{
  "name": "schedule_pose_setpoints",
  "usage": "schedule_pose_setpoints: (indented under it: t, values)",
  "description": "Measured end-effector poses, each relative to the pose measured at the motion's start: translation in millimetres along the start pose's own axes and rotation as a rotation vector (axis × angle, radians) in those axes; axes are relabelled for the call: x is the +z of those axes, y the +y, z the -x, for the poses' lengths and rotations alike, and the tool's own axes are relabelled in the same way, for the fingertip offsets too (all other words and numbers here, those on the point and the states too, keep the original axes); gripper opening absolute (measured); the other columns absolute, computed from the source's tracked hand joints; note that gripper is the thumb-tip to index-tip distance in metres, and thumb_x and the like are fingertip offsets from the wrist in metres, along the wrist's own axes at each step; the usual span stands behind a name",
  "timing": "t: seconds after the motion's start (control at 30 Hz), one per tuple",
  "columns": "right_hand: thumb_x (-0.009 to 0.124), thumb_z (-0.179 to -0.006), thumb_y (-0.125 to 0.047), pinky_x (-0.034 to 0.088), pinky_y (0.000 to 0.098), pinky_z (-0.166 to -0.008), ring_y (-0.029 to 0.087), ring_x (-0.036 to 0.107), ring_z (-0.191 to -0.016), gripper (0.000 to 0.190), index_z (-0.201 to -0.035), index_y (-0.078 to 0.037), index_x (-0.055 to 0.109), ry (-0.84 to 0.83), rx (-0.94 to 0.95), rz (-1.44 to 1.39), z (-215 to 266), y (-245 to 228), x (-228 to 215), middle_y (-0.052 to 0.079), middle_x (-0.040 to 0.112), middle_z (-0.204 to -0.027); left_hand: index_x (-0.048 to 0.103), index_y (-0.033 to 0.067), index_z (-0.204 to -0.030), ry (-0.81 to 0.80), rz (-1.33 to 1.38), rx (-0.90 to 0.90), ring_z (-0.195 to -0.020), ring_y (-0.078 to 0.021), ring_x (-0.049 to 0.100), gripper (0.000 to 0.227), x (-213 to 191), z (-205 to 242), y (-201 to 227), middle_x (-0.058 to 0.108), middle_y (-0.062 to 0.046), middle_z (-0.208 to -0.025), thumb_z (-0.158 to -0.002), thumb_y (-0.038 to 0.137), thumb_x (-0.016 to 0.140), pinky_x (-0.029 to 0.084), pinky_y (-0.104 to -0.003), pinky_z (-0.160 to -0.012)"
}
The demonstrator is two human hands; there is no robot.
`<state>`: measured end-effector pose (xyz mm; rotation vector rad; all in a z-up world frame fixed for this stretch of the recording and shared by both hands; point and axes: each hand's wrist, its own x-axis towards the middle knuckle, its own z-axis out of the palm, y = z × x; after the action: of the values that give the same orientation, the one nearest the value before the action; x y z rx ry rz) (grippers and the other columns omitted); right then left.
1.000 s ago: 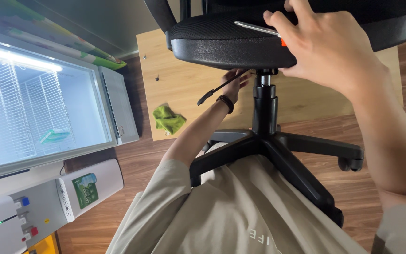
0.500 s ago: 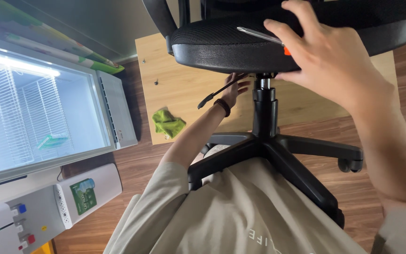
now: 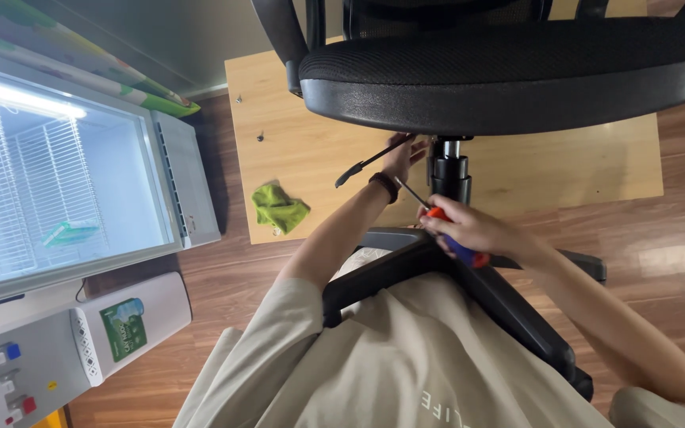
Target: The person kneels on the floor and uses a screwdriver to drive screws into the mechanism under an office chair seat, attaching the seat to the gas lift base. They pick up screws from the nearby table, tighten multiple screws around the seat plate, and hold the seat steady with their other hand while working.
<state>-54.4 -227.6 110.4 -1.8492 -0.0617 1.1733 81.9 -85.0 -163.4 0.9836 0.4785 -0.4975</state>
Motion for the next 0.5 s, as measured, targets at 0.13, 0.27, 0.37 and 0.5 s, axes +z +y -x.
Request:
schedule_pose_setpoints:
  t: [0.13, 0.27, 0.37, 0.5]
  values:
    - [0.053, -0.103, -0.029, 0.065, 0.0387, -0.069, 0.021, 0.071, -0.074, 0.029, -0.122, -0.007, 0.047, -0.111, -0.029, -0.62, -31.0, 12.2, 8.2, 0.004, 0.063, -0.09, 0.053, 0.0102, -0.132, 0.018, -0.104, -0.038, -0.095, -0.0183, 0.072, 0.034, 1.6, 37.4, 29.4, 0.066, -0.009, -0.125, -0.101, 0.017, 0.063, 0.059, -0.037, -0.083]
    - [0.045, -0.104, -0.036, 0.062, 0.0434, -0.079, 0.023, 0.074, -0.095, 0.029, -0.125, -0.016, 0.048, -0.006, 0.132, -0.714, -71.6, 11.6, 18.5, 0.013, 0.069, -0.105, 0.054, 0.0113, -0.129, 0.011, -0.215, -0.018, -0.095, -0.0181, 0.071, 0.031, -19.1, 44.7, 40.7, 0.068, -0.007, -0.124, -0.1, 0.023, 0.058, 0.058, -0.037, -0.081]
    - [0.047, -0.105, -0.036, 0.06, 0.049, -0.078, 0.026, 0.072, -0.093, 0.027, -0.124, -0.017, 0.045, 0.078, 0.18, -0.759, -107.4, 15.1, 27.3, 0.012, 0.067, -0.108, 0.059, 0.0087, -0.125, -0.013, -0.209, 0.022, -0.096, -0.0181, 0.07, 0.031, -12.8, 53.6, 54.8, 0.069, -0.007, -0.123, -0.102, 0.03, 0.056, 0.057, -0.036, -0.081]
    - [0.052, -0.104, -0.029, 0.062, 0.0481, -0.076, 0.027, 0.071, -0.089, 0.029, -0.125, -0.016, 0.036, 0.284, 0.241, -0.879, -162.7, 43.9, 33.5, 0.009, 0.064, -0.105, 0.059, 0.0023, -0.119, -0.019, -0.151, 0.049, -0.103, -0.021, 0.07, 0.03, -17.5, 30.6, 38.1, 0.068, -0.011, -0.116, -0.102, 0.027, 0.056, 0.058, -0.04, -0.087]
